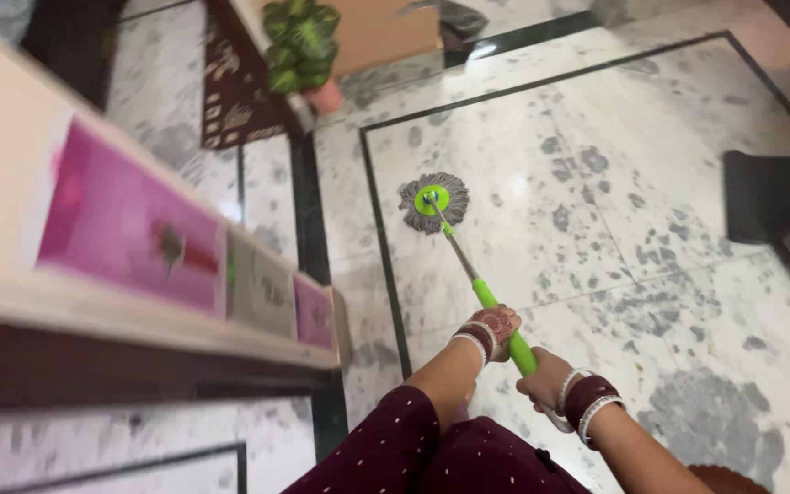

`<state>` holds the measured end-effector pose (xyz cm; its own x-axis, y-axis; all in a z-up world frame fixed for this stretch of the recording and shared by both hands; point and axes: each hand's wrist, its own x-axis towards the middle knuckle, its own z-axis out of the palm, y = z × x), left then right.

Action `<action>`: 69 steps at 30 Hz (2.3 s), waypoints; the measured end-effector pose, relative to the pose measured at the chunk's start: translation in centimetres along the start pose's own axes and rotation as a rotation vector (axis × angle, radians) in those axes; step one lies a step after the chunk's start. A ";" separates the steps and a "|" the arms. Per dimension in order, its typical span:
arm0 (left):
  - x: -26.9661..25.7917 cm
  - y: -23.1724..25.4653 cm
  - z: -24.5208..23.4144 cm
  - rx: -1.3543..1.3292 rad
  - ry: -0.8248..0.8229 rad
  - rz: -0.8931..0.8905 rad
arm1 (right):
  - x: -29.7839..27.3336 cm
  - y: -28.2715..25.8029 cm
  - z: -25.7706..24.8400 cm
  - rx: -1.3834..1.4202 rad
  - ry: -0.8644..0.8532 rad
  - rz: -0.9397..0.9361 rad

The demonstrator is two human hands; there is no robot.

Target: The person mops a tiled bathroom floor using a green spin mop. They move a brown bath mat to clean underneath it and mop around the base of a sink and a refrigerator. The person dips the mop into a bucket of water to clean it.

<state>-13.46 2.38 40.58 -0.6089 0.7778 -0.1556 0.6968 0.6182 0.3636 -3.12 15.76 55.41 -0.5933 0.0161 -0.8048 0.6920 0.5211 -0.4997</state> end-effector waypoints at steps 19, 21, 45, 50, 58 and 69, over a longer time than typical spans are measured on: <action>-24.9 22.1 10.3 0.042 -0.079 -0.300 | -19.1 18.9 15.0 -0.319 -0.136 -0.089; -27.1 24.0 11.2 0.026 -0.014 -0.309 | -20.9 20.7 16.6 -0.319 -0.130 -0.109; -46.1 52.3 29.7 0.077 0.016 -0.167 | -42.6 50.2 27.1 -0.486 -0.251 -0.185; -47.8 58.1 28.5 -0.019 0.150 -0.150 | -44.4 55.1 24.5 -0.559 -0.234 -0.089; -44.8 64.9 23.7 0.083 0.027 -0.064 | -49.7 57.5 17.0 0.015 -0.444 0.116; -43.7 55.9 28.3 0.023 -0.155 -0.265 | -45.0 54.2 22.9 0.089 -0.284 0.093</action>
<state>62.79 6.13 41.68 -0.7070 0.5956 -0.3813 0.5308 0.8032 0.2705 70.54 23.69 57.24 -0.3955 -0.1853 -0.8996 0.7787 0.4516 -0.4354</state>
